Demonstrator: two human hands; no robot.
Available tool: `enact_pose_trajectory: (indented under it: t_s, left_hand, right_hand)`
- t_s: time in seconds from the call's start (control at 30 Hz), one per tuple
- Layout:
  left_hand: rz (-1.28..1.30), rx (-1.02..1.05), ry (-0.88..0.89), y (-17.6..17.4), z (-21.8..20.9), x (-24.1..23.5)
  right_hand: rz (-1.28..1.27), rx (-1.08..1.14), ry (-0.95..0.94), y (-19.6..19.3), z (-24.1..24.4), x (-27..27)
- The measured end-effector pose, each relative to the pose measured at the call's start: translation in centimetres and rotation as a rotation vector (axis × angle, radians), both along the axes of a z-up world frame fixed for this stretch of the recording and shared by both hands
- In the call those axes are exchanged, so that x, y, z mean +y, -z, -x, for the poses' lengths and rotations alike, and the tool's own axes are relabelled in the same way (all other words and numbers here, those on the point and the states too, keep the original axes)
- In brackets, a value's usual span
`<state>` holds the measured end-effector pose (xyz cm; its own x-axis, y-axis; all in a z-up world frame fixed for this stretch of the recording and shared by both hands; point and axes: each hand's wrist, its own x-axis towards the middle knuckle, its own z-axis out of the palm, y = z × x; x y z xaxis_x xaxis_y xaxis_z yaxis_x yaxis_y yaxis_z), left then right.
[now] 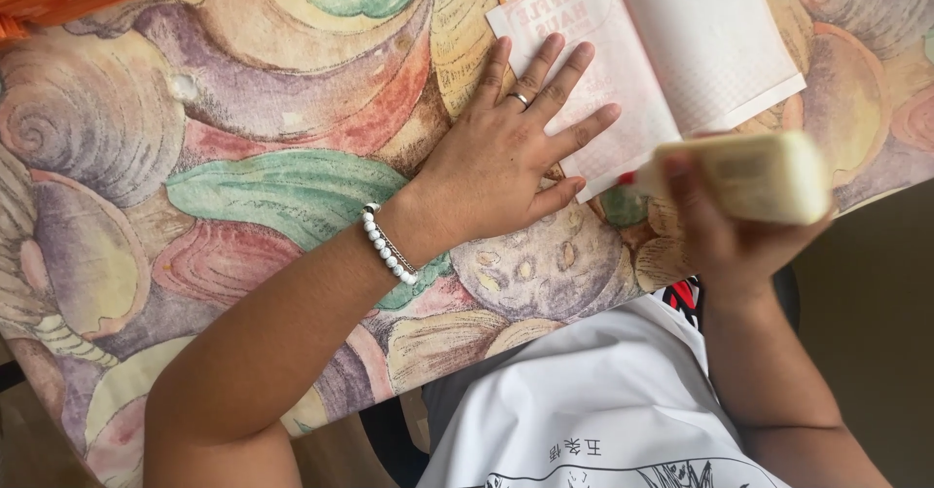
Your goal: Applying glue to paper templates and folding them to assemble paper bags at a workstation.
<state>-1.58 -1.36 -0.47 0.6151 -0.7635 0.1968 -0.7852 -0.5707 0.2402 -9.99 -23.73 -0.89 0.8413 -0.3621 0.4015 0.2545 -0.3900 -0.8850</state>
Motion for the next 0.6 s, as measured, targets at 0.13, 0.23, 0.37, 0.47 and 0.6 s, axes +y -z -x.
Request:
enact_pose_trajectory:
  t_s: [0.13, 0.23, 0.37, 0.47, 0.6]
  left_hand:
    - [-0.025, 0.031, 0.003, -0.3, 0.0, 0.1]
    - [-0.022, 0.026, 0.002, -0.3, 0.0, 0.0]
    - [-0.009, 0.043, 0.003, -0.3, -0.1, 0.0]
    - [-0.014, 0.035, 0.010, -0.3, 0.0, 0.0]
    - [-0.001, 0.034, 0.010, -0.4, 0.0, 0.1]
  right_hand:
    - [0.065, -0.224, -0.076, 0.9, -1.2, -2.7]
    - [0.036, -0.106, 0.008, -0.5, -0.6, -0.8]
    - [-0.067, 0.105, -0.084, -1.1, 0.6, 1.5]
    - [-0.046, 0.036, -0.001, -0.2, -0.2, -0.5]
    - [0.053, -0.093, 0.064, -0.7, -1.7, -2.8]
